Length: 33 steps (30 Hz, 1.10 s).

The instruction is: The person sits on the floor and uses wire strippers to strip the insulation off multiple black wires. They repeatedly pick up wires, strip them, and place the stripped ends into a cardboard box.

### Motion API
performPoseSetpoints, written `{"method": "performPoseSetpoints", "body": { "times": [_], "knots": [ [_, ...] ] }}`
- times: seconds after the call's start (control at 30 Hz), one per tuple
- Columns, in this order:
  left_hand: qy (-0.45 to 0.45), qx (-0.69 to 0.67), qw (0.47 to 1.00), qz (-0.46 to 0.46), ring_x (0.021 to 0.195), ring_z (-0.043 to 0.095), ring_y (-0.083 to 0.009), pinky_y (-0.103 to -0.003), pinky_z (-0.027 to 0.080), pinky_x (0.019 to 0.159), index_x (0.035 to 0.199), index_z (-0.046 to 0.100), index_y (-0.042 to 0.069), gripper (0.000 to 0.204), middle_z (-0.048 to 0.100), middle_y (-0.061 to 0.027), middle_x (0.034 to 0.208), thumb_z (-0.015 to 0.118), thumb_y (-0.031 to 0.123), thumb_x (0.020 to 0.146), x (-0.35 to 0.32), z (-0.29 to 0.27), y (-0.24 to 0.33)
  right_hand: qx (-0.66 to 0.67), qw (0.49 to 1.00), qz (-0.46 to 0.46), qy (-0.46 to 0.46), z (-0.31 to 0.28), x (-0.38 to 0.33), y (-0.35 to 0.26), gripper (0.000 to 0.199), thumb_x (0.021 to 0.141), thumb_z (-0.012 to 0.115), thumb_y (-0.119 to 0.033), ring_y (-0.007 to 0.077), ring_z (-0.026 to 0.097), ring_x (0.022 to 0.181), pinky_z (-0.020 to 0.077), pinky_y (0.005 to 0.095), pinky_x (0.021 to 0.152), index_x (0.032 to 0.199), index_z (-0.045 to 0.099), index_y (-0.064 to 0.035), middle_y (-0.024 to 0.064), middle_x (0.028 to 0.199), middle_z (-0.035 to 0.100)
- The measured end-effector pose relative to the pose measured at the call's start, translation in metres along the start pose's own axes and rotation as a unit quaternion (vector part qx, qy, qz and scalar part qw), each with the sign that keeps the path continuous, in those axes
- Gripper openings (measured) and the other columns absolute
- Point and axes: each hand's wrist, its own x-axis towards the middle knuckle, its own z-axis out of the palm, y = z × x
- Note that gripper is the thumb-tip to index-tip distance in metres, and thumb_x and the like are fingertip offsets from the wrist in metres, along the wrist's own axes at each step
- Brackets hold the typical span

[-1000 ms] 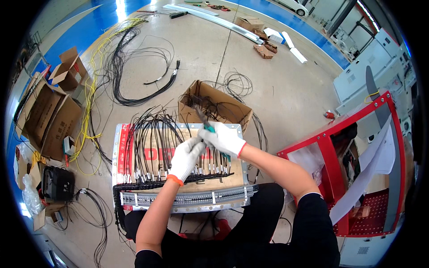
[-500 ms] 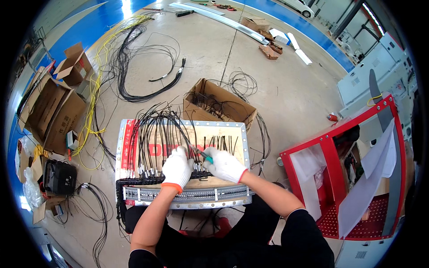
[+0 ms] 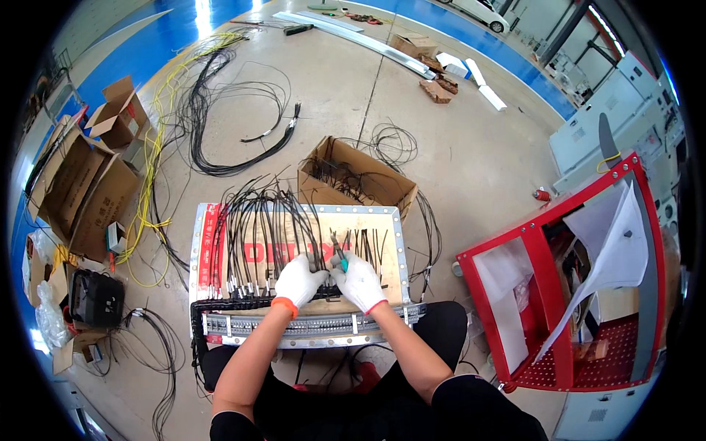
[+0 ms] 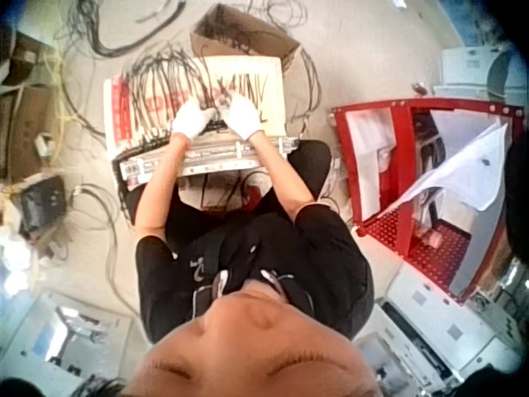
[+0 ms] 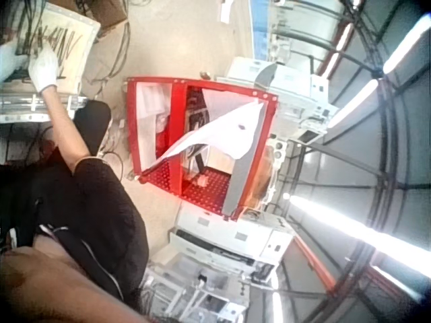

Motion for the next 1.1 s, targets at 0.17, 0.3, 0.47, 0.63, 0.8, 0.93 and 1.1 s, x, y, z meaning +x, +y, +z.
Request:
{"method": "performPoseSetpoints", "body": {
  "times": [0.17,0.3,0.47,0.63,0.8,0.93,1.1],
  "knots": [
    [0.062,0.01,0.996,0.071,0.09,0.067,-0.0398,-0.047,0.053,0.082,0.107,0.059,0.0,0.042,0.068,-0.0254,0.1,0.072,0.027,0.078,-0.004,0.006,-0.004,-0.009,0.999,0.042,-0.002,0.001,0.007,0.003,0.031,0.085,0.068,-0.018,0.0371,0.069,0.089,0.0536,0.0426,0.08,0.107,0.061,0.003,0.0221,0.092,0.07],
    [0.053,-0.017,0.998,0.013,0.091,0.069,-0.039,-0.046,0.054,0.082,0.108,0.057,0.0,0.048,0.07,-0.0235,0.098,0.076,0.029,0.075,-0.013,-0.006,0.012,-0.011,1.0,0.028,-0.007,-0.001,0.008,0.011,0.037,0.083,0.069,-0.022,0.0397,0.068,0.089,0.0529,0.0442,0.081,0.106,0.061,0.0053,0.0241,0.093,0.069],
    [0.035,-0.013,0.999,-0.003,0.092,0.071,-0.0347,-0.041,0.055,0.081,0.109,0.059,-0.001,0.057,0.072,-0.0193,0.095,0.084,0.03,0.068,-0.009,0.0,0.008,-0.031,0.999,0.005,-0.038,-0.007,0.007,-0.001,0.037,0.081,0.067,-0.024,0.0438,0.065,0.087,0.0525,0.0482,0.078,0.105,0.061,0.0038,0.0268,0.089,0.067],
    [-0.029,-0.173,0.984,0.032,0.086,0.07,-0.0313,-0.041,0.054,0.078,0.11,0.063,0.005,0.047,0.072,-0.0135,0.093,0.08,0.02,0.069,0.007,0.021,-0.022,0.06,0.99,0.027,-0.126,-0.018,0.012,-0.002,0.053,0.077,0.073,-0.025,0.0394,0.066,0.092,0.0518,0.0428,0.084,0.118,0.058,0.0053,0.0248,0.095,0.067],
    [0.013,-0.091,0.993,0.076,0.084,0.069,-0.0359,-0.044,0.054,0.077,0.109,0.061,0.007,0.037,0.071,-0.016,0.085,0.073,0.017,0.076,-0.004,0.004,0.001,0.173,0.973,0.006,-0.15,-0.008,0.016,0.028,0.053,0.078,0.075,-0.013,0.0177,0.061,0.089,0.0492,0.0329,0.084,0.125,0.058,0.0031,0.0112,0.099,0.068],
    [0.087,-0.001,0.995,0.043,0.08,0.069,-0.039,-0.048,0.054,0.074,0.12,0.054,0.009,0.052,0.071,-0.0202,0.085,0.075,0.023,0.075,-0.01,0.009,0.004,0.149,0.976,0.045,-0.152,-0.022,0.016,-0.004,0.058,0.077,0.074,-0.021,0.0278,0.066,0.087,0.0509,0.0355,0.083,0.127,0.057,0.0023,0.0189,0.097,0.068],
    [0.124,0.038,0.991,-0.034,0.078,0.069,-0.0414,-0.05,0.054,0.072,0.126,0.05,0.008,0.058,0.07,-0.0211,0.082,0.073,0.027,0.076,-0.02,0.009,0.023,0.199,0.972,0.053,-0.113,-0.007,0.02,0.003,0.022,0.084,0.07,-0.009,0.0142,0.061,0.076,0.0486,0.0293,0.074,0.103,0.064,0.0009,0.0053,0.083,0.066]
  ]
}}
